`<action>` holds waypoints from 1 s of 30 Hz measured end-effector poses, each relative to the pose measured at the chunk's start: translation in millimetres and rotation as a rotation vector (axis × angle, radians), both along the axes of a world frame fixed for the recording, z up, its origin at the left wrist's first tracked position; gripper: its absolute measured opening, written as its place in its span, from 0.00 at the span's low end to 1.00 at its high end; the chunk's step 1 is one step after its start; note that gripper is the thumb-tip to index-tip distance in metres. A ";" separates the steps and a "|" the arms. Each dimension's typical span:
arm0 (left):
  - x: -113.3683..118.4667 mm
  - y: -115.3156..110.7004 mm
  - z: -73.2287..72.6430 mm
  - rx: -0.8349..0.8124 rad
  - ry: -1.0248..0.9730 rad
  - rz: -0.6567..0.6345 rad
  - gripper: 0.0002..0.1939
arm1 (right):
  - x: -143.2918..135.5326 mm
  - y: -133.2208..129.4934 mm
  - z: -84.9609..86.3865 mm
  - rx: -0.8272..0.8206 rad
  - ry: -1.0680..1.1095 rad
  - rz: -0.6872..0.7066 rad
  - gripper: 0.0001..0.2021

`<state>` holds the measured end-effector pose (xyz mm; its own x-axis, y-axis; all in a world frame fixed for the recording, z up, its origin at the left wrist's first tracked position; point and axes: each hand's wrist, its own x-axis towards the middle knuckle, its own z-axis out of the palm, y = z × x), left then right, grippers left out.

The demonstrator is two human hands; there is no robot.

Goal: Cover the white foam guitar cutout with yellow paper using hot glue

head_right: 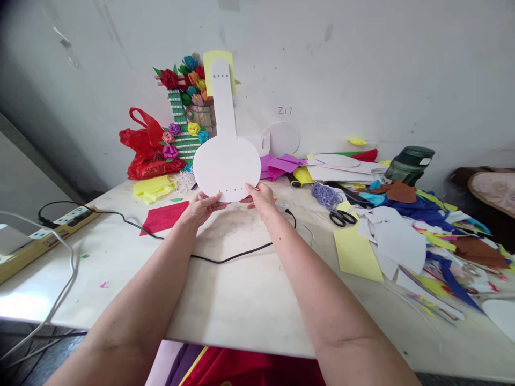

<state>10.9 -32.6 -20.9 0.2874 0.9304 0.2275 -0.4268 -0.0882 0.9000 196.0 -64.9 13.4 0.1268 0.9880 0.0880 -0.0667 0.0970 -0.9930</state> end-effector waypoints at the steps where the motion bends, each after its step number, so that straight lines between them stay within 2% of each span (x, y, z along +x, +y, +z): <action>1: -0.4 0.5 -0.8 -0.004 -0.003 0.013 0.21 | 1.2 0.4 0.0 -0.006 -0.052 -0.015 0.09; 4: -1.3 2.0 -2.7 -0.021 0.000 0.060 0.21 | 8.7 0.5 1.4 0.007 -0.332 -0.146 0.12; 7: -1.7 2.5 -2.9 -0.034 -0.009 0.097 0.20 | 19.8 -1.9 5.0 0.077 -0.820 -0.404 0.13; 9: -1.7 2.1 -2.1 -0.043 -0.021 0.119 0.20 | 26.9 -3.8 7.5 0.084 -1.123 -0.498 0.15; 12: -1.4 1.0 -0.4 -0.070 -0.019 0.154 0.19 | 34.6 -4.1 8.4 0.013 -1.360 -0.467 0.19; 16: -0.6 0.4 1.2 -0.116 -0.028 0.204 0.20 | 37.1 -2.2 4.6 -0.051 -1.427 -0.392 0.22; 19: -0.4 0.8 1.5 -0.136 -0.039 0.206 0.18 | 34.3 -1.3 1.7 0.070 -1.400 -0.382 0.21; 21: -0.7 1.1 1.4 -0.124 -0.047 0.186 0.16 | 31.4 0.4 0.5 0.187 -1.267 -0.375 0.21; 24: -1.3 0.7 0.7 -0.084 -0.049 0.138 0.16 | 26.5 4.4 0.3 0.256 -0.861 -0.323 0.19; 27: -1.4 -0.5 0.1 -0.058 -0.034 0.087 0.17 | 21.6 6.7 1.6 0.209 -0.438 -0.225 0.21; 30: -1.0 -1.8 0.3 -0.056 -0.016 0.040 0.17 | 18.0 5.5 2.5 0.134 -0.143 -0.085 0.22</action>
